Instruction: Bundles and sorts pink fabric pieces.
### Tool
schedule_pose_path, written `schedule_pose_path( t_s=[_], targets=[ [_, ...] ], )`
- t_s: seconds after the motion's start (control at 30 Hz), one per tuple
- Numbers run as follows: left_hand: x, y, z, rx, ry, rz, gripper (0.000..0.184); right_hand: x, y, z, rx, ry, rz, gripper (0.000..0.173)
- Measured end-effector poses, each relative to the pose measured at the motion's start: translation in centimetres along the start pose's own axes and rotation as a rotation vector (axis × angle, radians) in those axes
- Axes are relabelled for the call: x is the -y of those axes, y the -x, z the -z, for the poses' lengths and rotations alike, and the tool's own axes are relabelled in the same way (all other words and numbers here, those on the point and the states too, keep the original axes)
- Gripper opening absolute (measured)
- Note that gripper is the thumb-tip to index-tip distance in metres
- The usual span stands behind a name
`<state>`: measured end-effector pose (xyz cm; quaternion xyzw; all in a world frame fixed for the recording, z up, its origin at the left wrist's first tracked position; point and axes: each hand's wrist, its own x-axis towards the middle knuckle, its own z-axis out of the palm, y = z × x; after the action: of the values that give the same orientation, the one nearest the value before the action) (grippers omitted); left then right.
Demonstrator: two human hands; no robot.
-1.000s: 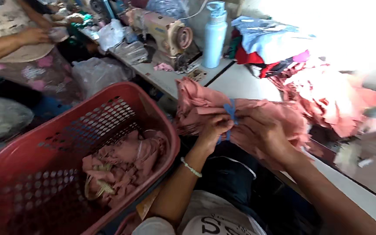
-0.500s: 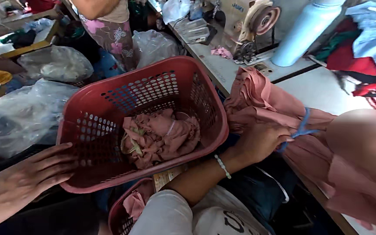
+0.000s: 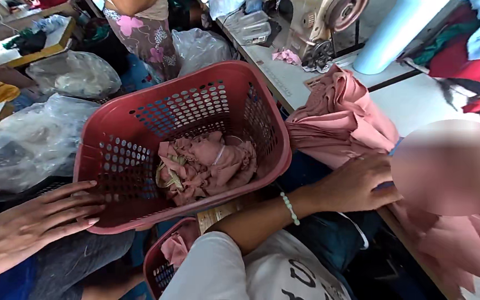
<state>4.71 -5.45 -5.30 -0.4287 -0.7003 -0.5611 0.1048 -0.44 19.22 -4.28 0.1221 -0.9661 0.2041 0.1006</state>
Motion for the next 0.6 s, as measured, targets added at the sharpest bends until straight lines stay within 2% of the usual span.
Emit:
schedule_pose_path(
  t_s=[0.07, 0.17, 0.3, 0.4, 0.5, 0.6],
  targets=[
    [0.0, -1.2, -0.4, -0.067, 0.209, 0.048, 0.018, 0.3, 0.2, 0.4, -0.007, -0.041, -0.051, 0.033],
    [0.6, -2.3, 0.0, -0.129, 0.379, 0.27, 0.027, 0.9, 0.8, 1.1, -0.05, -0.076, -0.064, 0.032],
    [2.3, -2.7, -0.1, -0.223, 0.374, 0.318, 0.03, 1.8, 1.5, 2.7, -0.054, -0.153, -0.095, 0.034],
    [2.3, -3.0, -0.8, -0.278, 0.295, 0.367, 0.038, 3.1, 1.7, 3.7, -0.033, -0.212, -0.01, 0.034],
    [2.1, -3.6, -0.7, -0.278, 0.252, 0.4, 0.046, 5.5, 1.9, 4.1, -0.053, -0.371, 0.078, 0.024],
    [2.0, -3.5, -0.6, -0.232, 0.221, 0.329, 0.03, 7.6, 1.7, 3.5, -0.073, -0.508, 0.1, 0.018]
  ],
)
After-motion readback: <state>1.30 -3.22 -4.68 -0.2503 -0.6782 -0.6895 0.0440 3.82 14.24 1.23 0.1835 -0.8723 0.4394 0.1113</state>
